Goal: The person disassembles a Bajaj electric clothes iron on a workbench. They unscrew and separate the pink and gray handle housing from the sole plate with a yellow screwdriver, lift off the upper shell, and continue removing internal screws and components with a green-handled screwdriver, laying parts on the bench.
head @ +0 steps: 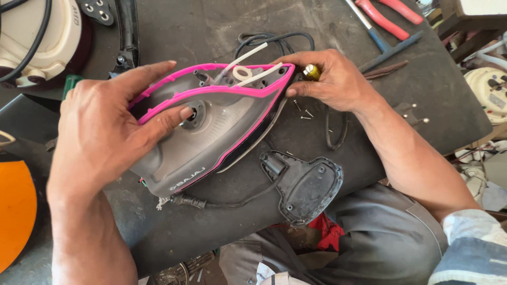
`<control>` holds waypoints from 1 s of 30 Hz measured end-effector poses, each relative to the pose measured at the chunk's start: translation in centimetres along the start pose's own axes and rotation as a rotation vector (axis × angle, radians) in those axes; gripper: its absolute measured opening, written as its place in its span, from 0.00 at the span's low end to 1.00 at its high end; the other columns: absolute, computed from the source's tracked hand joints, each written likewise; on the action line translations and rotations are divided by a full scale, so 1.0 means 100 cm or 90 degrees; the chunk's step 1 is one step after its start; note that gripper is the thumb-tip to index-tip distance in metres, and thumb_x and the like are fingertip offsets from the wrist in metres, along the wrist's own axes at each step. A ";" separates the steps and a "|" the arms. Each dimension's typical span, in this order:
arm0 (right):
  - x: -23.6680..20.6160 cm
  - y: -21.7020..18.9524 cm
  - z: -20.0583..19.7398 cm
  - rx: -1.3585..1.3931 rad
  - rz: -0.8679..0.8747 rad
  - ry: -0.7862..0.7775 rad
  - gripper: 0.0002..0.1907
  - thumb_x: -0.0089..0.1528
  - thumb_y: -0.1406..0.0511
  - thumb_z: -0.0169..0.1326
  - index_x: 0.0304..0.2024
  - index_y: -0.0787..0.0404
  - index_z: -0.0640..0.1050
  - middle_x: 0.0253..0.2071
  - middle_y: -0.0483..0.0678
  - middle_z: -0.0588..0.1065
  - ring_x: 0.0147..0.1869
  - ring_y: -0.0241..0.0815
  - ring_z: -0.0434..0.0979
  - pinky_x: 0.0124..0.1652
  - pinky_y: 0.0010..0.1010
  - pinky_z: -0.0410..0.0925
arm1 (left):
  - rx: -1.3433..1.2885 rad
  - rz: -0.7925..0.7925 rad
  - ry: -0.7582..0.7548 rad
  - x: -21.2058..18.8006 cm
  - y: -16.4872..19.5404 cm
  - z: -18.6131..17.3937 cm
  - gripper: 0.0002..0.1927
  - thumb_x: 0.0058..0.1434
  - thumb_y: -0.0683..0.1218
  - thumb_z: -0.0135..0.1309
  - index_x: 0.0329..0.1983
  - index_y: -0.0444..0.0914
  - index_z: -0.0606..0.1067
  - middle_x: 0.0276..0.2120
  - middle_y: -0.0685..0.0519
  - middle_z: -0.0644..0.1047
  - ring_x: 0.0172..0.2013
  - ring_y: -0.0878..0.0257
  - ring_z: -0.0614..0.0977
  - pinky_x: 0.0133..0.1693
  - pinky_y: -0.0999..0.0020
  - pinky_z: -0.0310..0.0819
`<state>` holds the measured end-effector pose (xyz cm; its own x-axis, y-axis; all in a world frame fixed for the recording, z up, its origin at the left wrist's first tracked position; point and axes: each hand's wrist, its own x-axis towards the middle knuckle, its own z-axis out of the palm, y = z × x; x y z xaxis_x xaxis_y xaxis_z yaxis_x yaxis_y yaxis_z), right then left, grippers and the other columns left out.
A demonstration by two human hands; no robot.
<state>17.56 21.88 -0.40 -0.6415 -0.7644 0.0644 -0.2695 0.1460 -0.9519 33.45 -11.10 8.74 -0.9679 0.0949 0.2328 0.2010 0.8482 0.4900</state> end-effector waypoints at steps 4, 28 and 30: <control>0.006 0.003 0.001 0.004 0.010 -0.008 0.25 0.63 0.70 0.63 0.62 0.65 0.76 0.51 0.48 0.81 0.52 0.33 0.81 0.55 0.26 0.75 | 0.011 0.011 0.059 -0.004 -0.002 0.001 0.39 0.52 0.52 0.73 0.66 0.35 0.74 0.29 0.40 0.81 0.22 0.57 0.81 0.30 0.63 0.73; 0.016 -0.018 -0.011 -0.084 -0.119 -0.048 0.23 0.61 0.65 0.66 0.58 0.63 0.80 0.57 0.51 0.78 0.63 0.43 0.78 0.64 0.33 0.69 | -0.203 -0.093 -0.074 0.005 0.007 -0.018 0.52 0.46 0.42 0.72 0.77 0.41 0.64 0.21 0.53 0.77 0.23 0.70 0.71 0.25 0.70 0.65; 0.017 -0.022 -0.013 -0.109 -0.155 -0.051 0.23 0.61 0.64 0.66 0.58 0.63 0.80 0.58 0.52 0.79 0.65 0.46 0.78 0.66 0.35 0.69 | -0.210 -0.077 -0.108 0.006 0.004 -0.022 0.51 0.47 0.42 0.71 0.77 0.42 0.64 0.23 0.52 0.78 0.22 0.70 0.72 0.25 0.70 0.67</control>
<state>16.10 21.04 2.21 -0.4863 -0.8359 0.2545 -0.5300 0.0507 -0.8465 33.30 -11.87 10.97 -0.9933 0.1122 0.0281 0.0945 0.6480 0.7558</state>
